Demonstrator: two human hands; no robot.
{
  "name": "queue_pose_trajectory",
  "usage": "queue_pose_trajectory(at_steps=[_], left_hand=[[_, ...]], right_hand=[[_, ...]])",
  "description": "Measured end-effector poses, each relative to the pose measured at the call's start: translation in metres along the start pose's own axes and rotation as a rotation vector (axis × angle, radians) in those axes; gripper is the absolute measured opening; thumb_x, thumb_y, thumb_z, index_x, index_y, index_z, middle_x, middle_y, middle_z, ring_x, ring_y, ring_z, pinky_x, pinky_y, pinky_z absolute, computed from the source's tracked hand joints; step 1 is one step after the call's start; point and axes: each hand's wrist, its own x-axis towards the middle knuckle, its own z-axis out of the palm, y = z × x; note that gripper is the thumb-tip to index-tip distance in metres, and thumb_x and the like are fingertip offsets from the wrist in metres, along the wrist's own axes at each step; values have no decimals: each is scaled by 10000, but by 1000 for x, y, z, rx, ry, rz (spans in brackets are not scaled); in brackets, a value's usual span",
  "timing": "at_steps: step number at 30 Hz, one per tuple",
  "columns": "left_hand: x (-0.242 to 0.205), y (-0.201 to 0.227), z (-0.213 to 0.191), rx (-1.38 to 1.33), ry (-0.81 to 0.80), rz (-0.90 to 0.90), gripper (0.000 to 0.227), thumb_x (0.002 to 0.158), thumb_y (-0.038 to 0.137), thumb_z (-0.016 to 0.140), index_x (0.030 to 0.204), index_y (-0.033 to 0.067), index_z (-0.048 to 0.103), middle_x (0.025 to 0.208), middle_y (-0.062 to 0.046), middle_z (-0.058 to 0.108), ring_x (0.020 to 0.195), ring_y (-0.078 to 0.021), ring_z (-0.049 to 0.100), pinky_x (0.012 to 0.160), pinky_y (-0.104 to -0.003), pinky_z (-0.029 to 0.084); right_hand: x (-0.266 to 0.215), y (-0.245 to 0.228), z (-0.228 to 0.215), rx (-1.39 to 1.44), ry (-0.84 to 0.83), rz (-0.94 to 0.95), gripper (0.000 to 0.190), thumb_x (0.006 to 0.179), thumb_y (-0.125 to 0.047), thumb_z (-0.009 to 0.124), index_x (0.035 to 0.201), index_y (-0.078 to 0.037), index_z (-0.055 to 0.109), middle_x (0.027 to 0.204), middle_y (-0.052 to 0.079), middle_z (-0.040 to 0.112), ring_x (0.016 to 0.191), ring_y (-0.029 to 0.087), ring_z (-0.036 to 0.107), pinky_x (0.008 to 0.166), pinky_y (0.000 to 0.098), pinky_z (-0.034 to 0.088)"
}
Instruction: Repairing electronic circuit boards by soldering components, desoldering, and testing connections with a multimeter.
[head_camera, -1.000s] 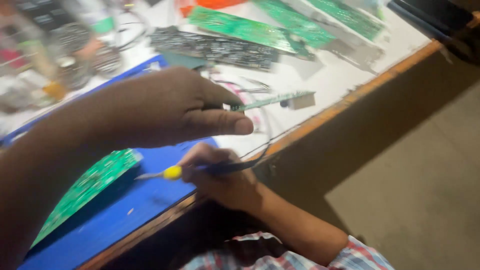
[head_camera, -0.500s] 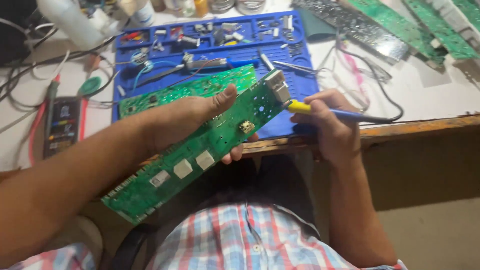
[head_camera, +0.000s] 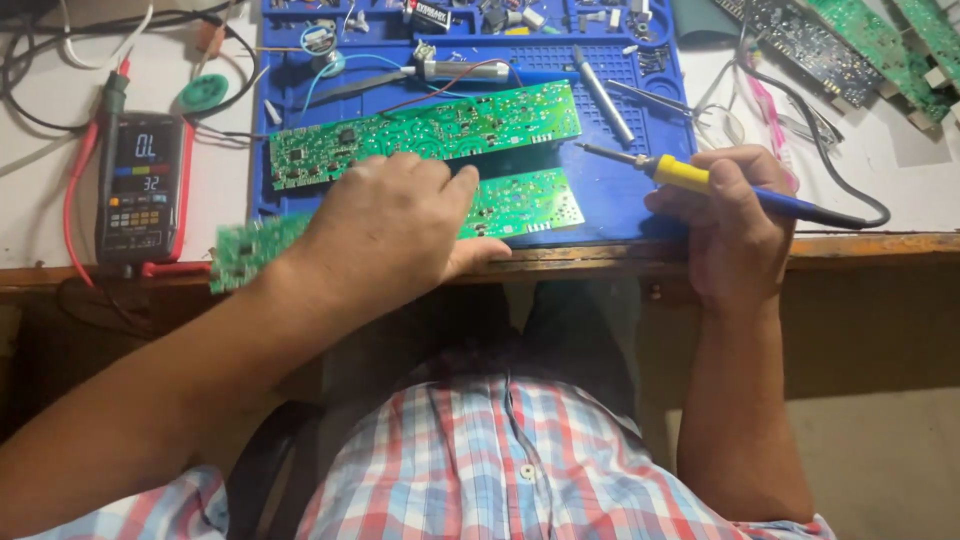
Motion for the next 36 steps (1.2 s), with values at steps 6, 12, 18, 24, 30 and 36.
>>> queue_pose_trajectory(at_steps=[6,12,18,24,30,36], left_hand=[[-1,12,40,386,394,35,908,1030,1021,720,1299,157,809,908,25,717,817,-184,708,685,-347,540],[-5,22,37,248,341,-44,997,958,973,767,1523,152,795,1123,26,764,992,-197,740,824,-375,551],[-6,24,39,115,345,-49,948,951,834,878,1543,101,776,1233,-8,793,1070,-205,753,887,-376,582],[1,22,37,103,361,42,889,921,738,902,1517,92,769,1350,-78,780,1151,-251,747,965,-411,600],[8,20,44,-31,372,38,864,910,612,922,1565,80,737,1500,-136,795,1354,-302,737,1157,-491,576],[-1,28,48,-119,356,-33,851,922,589,936,1576,85,729,1489,-88,798,1358,-265,748,1181,-484,576]], right_hand=[[1,8,-5,-6,-7,-19,383,1063,-402,747,1244,-68,705,1034,266,829,833,400,883,788,396,733],[2,12,-11,11,-53,-41,371,1083,-355,764,1230,-20,710,1011,244,780,876,440,878,826,440,782],[2,15,-16,-3,-71,-42,335,1111,-341,729,1251,-39,693,947,305,787,830,441,869,791,432,724],[3,16,-16,94,-72,-64,341,1105,-317,750,1246,-14,680,916,291,775,824,446,860,807,446,717],[12,20,-25,179,-108,-51,301,1123,-267,736,1245,7,703,974,302,808,847,455,868,857,494,726],[0,16,-15,73,-85,-83,257,1099,-250,720,1160,-1,701,855,282,783,779,420,859,811,456,736]])
